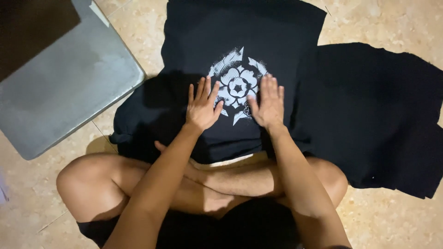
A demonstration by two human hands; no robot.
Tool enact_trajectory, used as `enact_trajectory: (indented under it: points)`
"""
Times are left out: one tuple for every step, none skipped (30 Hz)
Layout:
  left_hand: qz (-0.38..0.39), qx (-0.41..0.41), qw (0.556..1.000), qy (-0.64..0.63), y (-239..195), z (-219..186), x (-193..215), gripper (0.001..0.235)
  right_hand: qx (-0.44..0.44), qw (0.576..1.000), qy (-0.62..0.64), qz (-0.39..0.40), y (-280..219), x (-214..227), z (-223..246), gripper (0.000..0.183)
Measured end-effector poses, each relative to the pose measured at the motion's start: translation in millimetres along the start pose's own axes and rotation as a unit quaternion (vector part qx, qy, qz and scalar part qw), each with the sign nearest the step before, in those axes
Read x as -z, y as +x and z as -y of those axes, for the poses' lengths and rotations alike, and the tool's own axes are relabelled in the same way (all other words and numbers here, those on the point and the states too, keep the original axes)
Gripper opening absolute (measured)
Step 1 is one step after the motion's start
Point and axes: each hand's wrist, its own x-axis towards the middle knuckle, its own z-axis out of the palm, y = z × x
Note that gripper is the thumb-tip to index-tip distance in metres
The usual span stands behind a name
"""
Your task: The person sits cross-legged on the floor and folds black t-shirts with a white graphic print. They smooth the shirts with their hands, fold them in half, and stack them on a pile. The person occasionally inspects the graphic area before stacking the folded shirt.
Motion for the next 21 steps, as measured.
enact_trajectory:
  points:
    - [-0.001,0.001,1.0,0.0,5,4,9,0.065,0.001,1.0,-0.001,0.0,2,1,-5,0.081]
    - [0.025,0.028,0.999,-0.03,7,5,16,0.066,-0.028,0.999,-0.009,-0.031,2,1,-12,0.075]
    - [0.051,0.054,0.995,-0.061,9,6,23,0.067,-0.057,0.996,-0.017,-0.063,1,1,-19,0.07]
    - [0.054,0.054,0.995,-0.065,9,12,13,0.067,-0.06,0.996,-0.019,-0.06,-2,2,-26,0.07]
    - [0.018,0.048,0.998,-0.049,8,18,3,0.068,-0.06,0.997,-0.026,-0.051,-4,3,-33,0.068]
    - [-0.02,0.043,0.998,-0.03,8,25,-6,0.07,-0.059,0.997,-0.031,-0.043,-5,3,-38,0.066]
    - [-0.018,0.043,0.998,-0.032,8,26,-8,0.07,-0.06,0.997,-0.032,-0.042,-5,2,-42,0.066]
    - [-0.023,0.051,0.998,-0.032,7,29,-8,0.069,-0.066,0.996,-0.02,-0.059,-5,-1,-43,0.065]
    - [-0.028,0.059,0.997,-0.032,7,32,-9,0.068,-0.072,0.994,-0.008,-0.076,-4,-4,-45,0.064]
    - [-0.026,0.057,0.998,-0.03,8,31,-9,0.068,-0.075,0.994,-0.006,-0.076,-2,-5,-45,0.064]
    - [-0.021,0.062,0.998,-0.027,8,31,-9,0.069,-0.088,0.992,-0.006,-0.085,-1,-5,-44,0.064]
    - [-0.015,0.069,0.997,-0.024,8,29,-9,0.069,-0.1,0.991,-0.007,-0.093,0,-6,-44,0.065]
    - [-0.014,0.069,0.997,-0.023,6,29,-8,0.069,-0.1,0.991,-0.006,-0.092,-2,-5,-42,0.065]
    - [-0.012,0.078,0.996,-0.034,7,28,-8,0.071,-0.099,0.992,-0.007,-0.078,-2,-3,-41,0.065]
    - [-0.01,0.086,0.995,-0.044,7,28,-8,0.072,-0.098,0.993,-0.009,-0.065,-3,0,-41,0.065]
    - [-0.01,0.086,0.995,-0.045,7,27,-9,0.072,-0.098,0.993,-0.01,-0.065,-3,0,-40,0.065]
    - [-0.02,0.1,0.994,-0.049,7,27,-10,0.073,-0.096,0.993,-0.009,-0.074,-4,1,-40,0.064]
    - [-0.029,0.116,0.991,-0.051,7,29,-11,0.074,-0.091,0.992,-0.007,-0.083,-3,0,-38,0.063]
    - [-0.03,0.118,0.991,-0.051,7,27,-14,0.074,-0.09,0.992,-0.007,-0.083,-4,2,-41,0.063]
    - [-0.043,0.121,0.989,-0.067,7,29,-15,0.075,-0.083,0.992,0.011,-0.097,-3,2,-41,0.062]
    - [-0.056,0.124,0.987,-0.084,7,31,-16,0.076,-0.076,0.991,0.03,-0.11,-2,2,-41,0.062]
